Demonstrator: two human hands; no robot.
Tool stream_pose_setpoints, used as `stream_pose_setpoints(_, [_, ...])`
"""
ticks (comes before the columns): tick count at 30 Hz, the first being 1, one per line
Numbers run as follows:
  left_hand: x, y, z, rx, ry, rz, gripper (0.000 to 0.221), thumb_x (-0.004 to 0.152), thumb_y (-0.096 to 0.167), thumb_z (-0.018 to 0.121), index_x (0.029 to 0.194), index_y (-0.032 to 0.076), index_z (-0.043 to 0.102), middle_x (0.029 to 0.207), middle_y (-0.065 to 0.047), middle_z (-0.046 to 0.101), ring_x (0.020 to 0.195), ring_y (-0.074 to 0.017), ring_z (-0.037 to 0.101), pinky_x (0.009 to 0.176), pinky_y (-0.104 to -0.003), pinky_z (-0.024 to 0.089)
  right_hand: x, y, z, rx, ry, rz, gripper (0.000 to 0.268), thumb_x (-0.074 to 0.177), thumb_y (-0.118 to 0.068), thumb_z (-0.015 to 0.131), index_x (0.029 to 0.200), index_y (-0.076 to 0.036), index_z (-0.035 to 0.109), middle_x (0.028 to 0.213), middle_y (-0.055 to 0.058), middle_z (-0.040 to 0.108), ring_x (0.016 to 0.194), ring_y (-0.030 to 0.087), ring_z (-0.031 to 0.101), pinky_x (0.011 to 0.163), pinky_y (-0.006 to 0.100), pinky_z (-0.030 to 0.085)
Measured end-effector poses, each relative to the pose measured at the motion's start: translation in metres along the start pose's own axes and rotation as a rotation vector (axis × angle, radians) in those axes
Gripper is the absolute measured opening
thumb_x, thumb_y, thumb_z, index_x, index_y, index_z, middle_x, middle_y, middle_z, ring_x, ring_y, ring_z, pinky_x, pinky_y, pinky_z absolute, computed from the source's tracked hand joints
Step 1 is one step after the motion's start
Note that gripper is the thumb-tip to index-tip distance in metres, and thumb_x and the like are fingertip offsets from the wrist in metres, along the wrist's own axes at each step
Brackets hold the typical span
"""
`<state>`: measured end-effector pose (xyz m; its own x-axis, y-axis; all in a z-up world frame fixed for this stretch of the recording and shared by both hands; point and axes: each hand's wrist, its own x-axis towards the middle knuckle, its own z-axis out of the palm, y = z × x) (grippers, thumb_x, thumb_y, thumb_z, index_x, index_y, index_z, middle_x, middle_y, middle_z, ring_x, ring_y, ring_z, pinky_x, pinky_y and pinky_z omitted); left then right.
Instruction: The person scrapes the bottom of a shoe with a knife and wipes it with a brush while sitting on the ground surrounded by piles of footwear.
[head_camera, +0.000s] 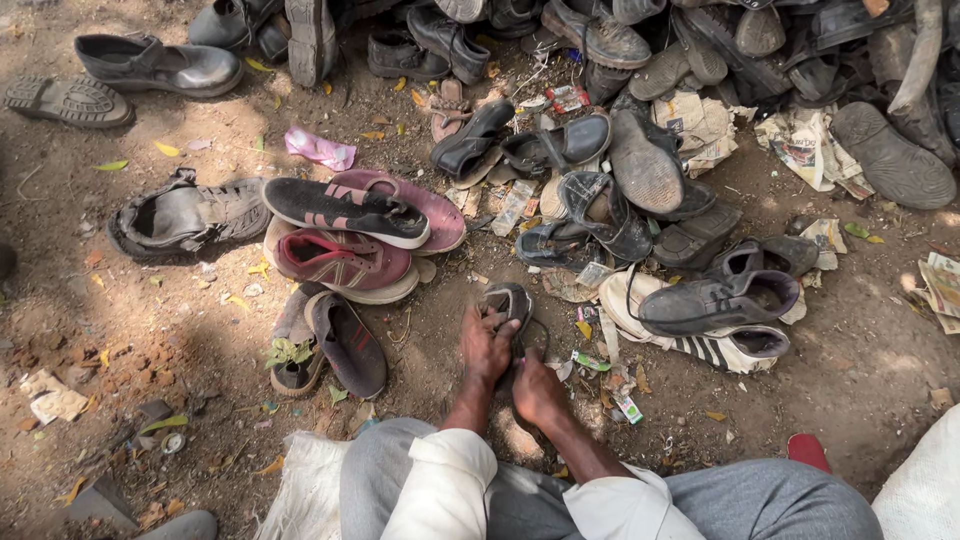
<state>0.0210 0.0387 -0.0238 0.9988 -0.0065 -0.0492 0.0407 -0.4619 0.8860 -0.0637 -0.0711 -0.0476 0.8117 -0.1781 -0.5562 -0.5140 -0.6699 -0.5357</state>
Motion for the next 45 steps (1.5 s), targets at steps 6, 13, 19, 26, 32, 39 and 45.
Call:
stream_pose_setpoints(6, [0.011, -0.008, 0.010, -0.019, 0.005, 0.009, 0.028, 0.080, 0.023, 0.085, 0.100, 0.004, 0.081, 0.115, -0.014, 0.060, 0.108, -0.0319, 0.062, 0.095, -0.042, 0.049, -0.053, 0.060, 0.047, 0.072, 0.224, -0.475, 0.048, 0.097, -0.016, 0.042, 0.138, 0.009, 0.045, 0.077, 0.015, 0.071, 0.063, 0.027, 0.072, 0.052, 0.041, 0.057])
stream_pose_setpoints(13, [0.005, -0.017, 0.003, -0.010, -0.094, -0.088, 0.028, 0.082, 0.025, 0.082, 0.104, 0.008, 0.080, 0.117, -0.012, 0.058, 0.110, -0.0290, 0.062, 0.099, -0.042, 0.051, -0.022, 0.046, 0.025, 0.412, -0.087, -0.010, 0.029, 0.104, -0.022, 0.046, 0.110, -0.003, 0.068, 0.076, 0.005, 0.065, 0.063, 0.017, 0.059, 0.057, 0.035, 0.049])
stream_pose_setpoints(19, [0.003, 0.002, -0.001, -0.014, -0.001, -0.079, 0.027, 0.084, 0.024, 0.081, 0.105, 0.007, 0.079, 0.123, -0.012, 0.062, 0.113, -0.0300, 0.063, 0.111, -0.041, 0.045, -0.091, -0.015, -0.021, 0.538, -0.304, 0.264, 0.031, 0.108, -0.033, 0.043, 0.094, -0.009, 0.055, 0.053, 0.002, 0.042, 0.036, 0.015, 0.038, 0.035, 0.036, 0.034])
stream_pose_setpoints(26, [0.004, 0.023, 0.000, -0.047, 0.079, -0.132, 0.026, 0.084, 0.021, 0.081, 0.106, 0.008, 0.080, 0.128, -0.013, 0.061, 0.118, -0.0335, 0.059, 0.106, -0.042, 0.043, -0.077, -0.010, -0.030, 0.856, -0.431, 0.210, 0.039, 0.109, -0.035, 0.048, 0.081, -0.007, 0.050, 0.048, 0.000, 0.039, 0.029, 0.011, 0.029, 0.026, 0.031, 0.026])
stream_pose_setpoints(32, [0.013, 0.026, 0.005, -0.117, 0.182, -0.259, 0.047, 0.089, 0.026, 0.081, 0.124, 0.003, 0.059, 0.118, -0.015, 0.063, 0.111, -0.0340, 0.062, 0.100, -0.045, 0.049, -0.114, -0.021, -0.029, 0.949, -0.435, 0.314, 0.035, 0.106, -0.032, 0.046, 0.078, -0.012, 0.049, 0.046, -0.001, 0.039, 0.030, 0.011, 0.027, 0.027, 0.030, 0.022])
stream_pose_setpoints(39, [0.000, 0.043, 0.004, -0.300, 0.164, -0.482, 0.026, 0.090, 0.018, 0.072, 0.111, 0.007, 0.061, 0.105, -0.006, 0.061, 0.095, -0.0227, 0.062, 0.085, -0.039, 0.055, -0.081, -0.025, -0.022, 0.925, -0.452, 0.282, 0.041, 0.110, -0.031, 0.041, 0.079, -0.005, 0.051, 0.049, -0.001, 0.040, 0.031, 0.010, 0.030, 0.027, 0.029, 0.027])
stream_pose_setpoints(45, [0.019, 0.013, 0.020, -0.179, 0.333, -0.213, 0.018, 0.094, 0.018, 0.071, 0.100, 0.000, 0.071, 0.110, -0.011, 0.060, 0.098, -0.0234, 0.060, 0.091, -0.040, 0.051, -0.094, -0.017, -0.021, 0.894, -0.400, 0.279, 0.025, 0.104, -0.030, 0.046, 0.093, -0.010, 0.058, 0.053, 0.001, 0.046, 0.031, 0.012, 0.032, 0.028, 0.032, 0.026])
